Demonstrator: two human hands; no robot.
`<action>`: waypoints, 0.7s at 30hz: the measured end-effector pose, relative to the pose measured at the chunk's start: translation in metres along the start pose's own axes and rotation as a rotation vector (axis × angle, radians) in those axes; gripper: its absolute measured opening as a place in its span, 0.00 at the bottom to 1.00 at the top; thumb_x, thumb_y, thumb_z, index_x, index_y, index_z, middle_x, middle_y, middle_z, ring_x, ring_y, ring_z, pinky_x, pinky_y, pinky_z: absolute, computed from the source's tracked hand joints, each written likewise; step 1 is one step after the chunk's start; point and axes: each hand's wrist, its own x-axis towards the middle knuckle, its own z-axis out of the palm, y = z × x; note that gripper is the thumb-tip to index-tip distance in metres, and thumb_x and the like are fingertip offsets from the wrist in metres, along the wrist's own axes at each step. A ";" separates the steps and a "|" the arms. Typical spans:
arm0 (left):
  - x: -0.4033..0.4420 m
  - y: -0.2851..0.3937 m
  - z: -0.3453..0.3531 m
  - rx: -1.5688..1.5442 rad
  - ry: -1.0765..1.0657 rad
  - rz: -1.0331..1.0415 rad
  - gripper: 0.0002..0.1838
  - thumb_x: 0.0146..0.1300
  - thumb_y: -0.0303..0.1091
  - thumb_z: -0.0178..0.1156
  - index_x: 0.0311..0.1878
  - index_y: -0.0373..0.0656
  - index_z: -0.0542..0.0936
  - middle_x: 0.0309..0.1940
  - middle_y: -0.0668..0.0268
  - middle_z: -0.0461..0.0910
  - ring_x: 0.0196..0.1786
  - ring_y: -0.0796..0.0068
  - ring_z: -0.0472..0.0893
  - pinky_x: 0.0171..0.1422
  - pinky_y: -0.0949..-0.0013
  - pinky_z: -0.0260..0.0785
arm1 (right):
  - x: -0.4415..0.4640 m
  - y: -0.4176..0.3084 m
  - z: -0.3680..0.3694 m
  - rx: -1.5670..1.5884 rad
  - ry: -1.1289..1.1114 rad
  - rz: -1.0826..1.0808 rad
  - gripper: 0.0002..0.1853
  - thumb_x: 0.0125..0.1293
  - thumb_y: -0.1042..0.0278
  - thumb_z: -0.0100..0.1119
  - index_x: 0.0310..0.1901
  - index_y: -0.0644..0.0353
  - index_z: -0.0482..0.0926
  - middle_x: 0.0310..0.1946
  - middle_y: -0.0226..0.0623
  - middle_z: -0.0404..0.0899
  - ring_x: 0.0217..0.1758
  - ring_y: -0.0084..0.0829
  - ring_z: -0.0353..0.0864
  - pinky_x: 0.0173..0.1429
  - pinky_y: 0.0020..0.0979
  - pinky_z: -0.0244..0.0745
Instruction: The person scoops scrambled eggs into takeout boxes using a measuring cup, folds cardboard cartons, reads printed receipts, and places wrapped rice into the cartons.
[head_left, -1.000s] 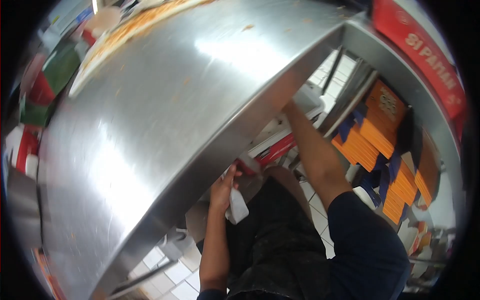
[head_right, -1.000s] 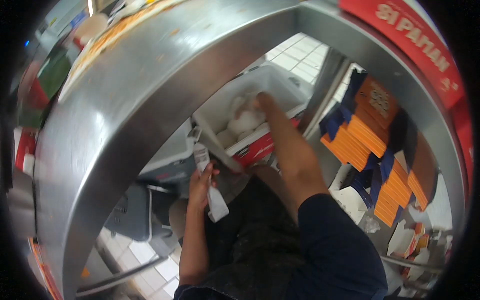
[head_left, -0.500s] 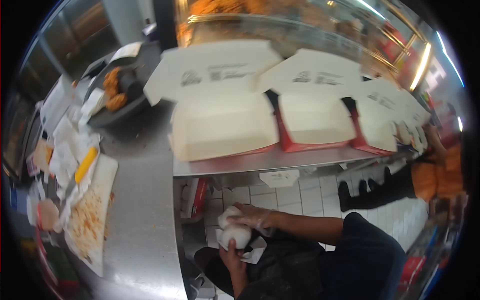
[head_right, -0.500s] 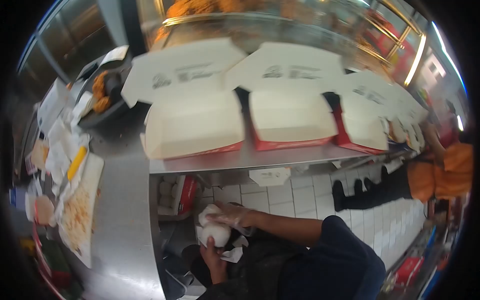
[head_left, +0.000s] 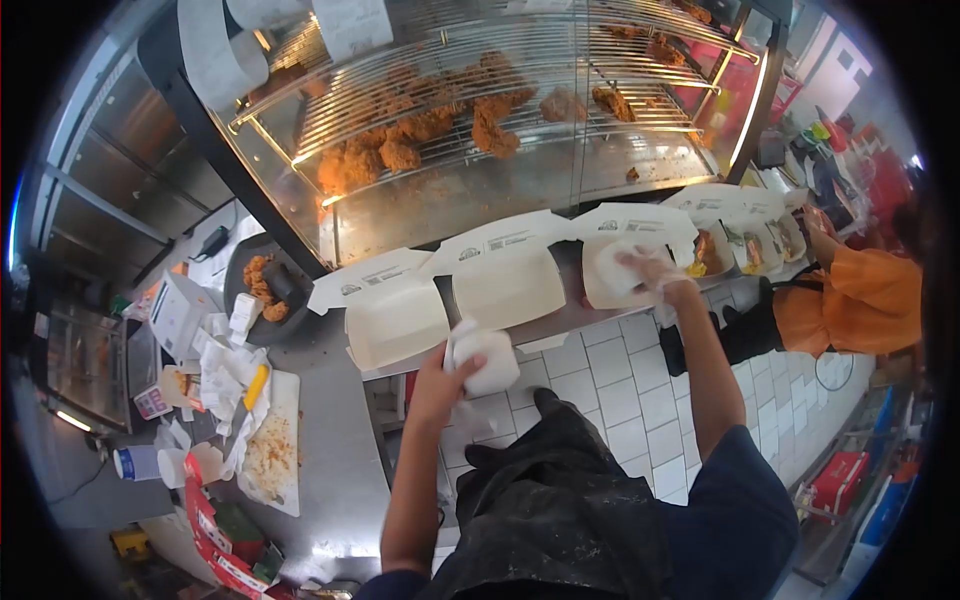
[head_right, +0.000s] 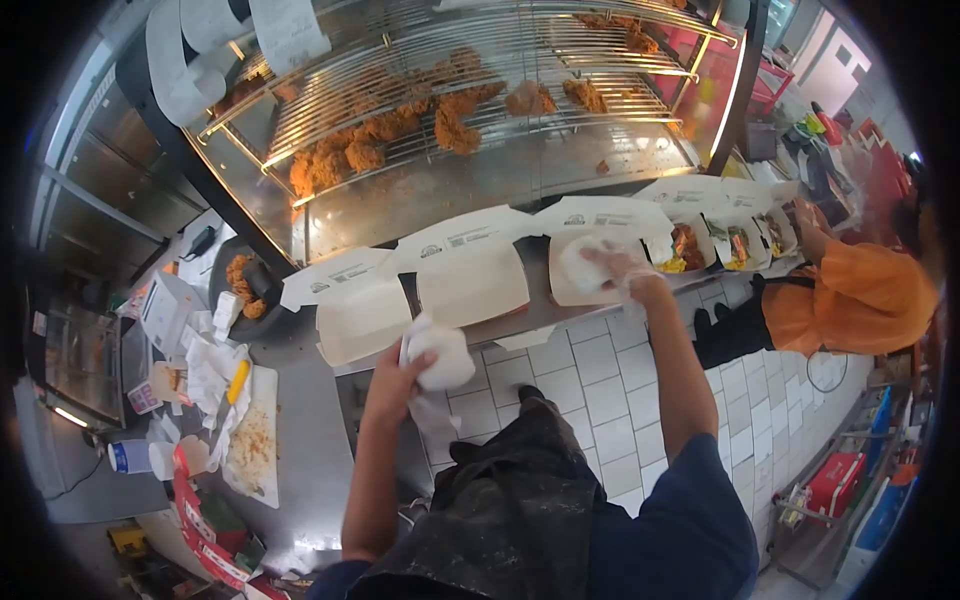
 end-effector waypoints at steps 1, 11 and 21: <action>0.018 0.020 0.011 0.041 -0.011 0.013 0.29 0.53 0.41 0.72 0.56 0.38 0.77 0.34 0.70 0.80 0.28 0.84 0.74 0.25 0.79 0.63 | 0.026 0.015 0.014 0.011 -0.122 0.054 0.29 0.62 0.49 0.62 0.57 0.64 0.74 0.51 0.46 0.78 0.43 0.40 0.82 0.49 0.34 0.78; 0.183 0.004 0.036 0.858 0.083 0.130 0.34 0.47 0.48 0.74 0.56 0.39 0.78 0.36 0.66 0.81 0.27 0.82 0.74 0.28 0.76 0.64 | 0.015 0.017 0.037 -0.219 0.226 -0.312 0.23 0.60 0.50 0.59 0.45 0.64 0.79 0.35 0.49 0.81 0.42 0.47 0.81 0.49 0.42 0.74; 0.018 0.065 -0.013 -0.835 -0.103 0.374 0.25 0.66 0.36 0.55 0.63 0.36 0.69 0.35 0.62 0.79 0.23 0.81 0.66 0.29 0.76 0.61 | 0.018 -0.054 0.177 -0.350 -0.138 -0.672 0.20 0.56 0.57 0.64 0.45 0.61 0.76 0.40 0.50 0.79 0.46 0.43 0.79 0.50 0.41 0.73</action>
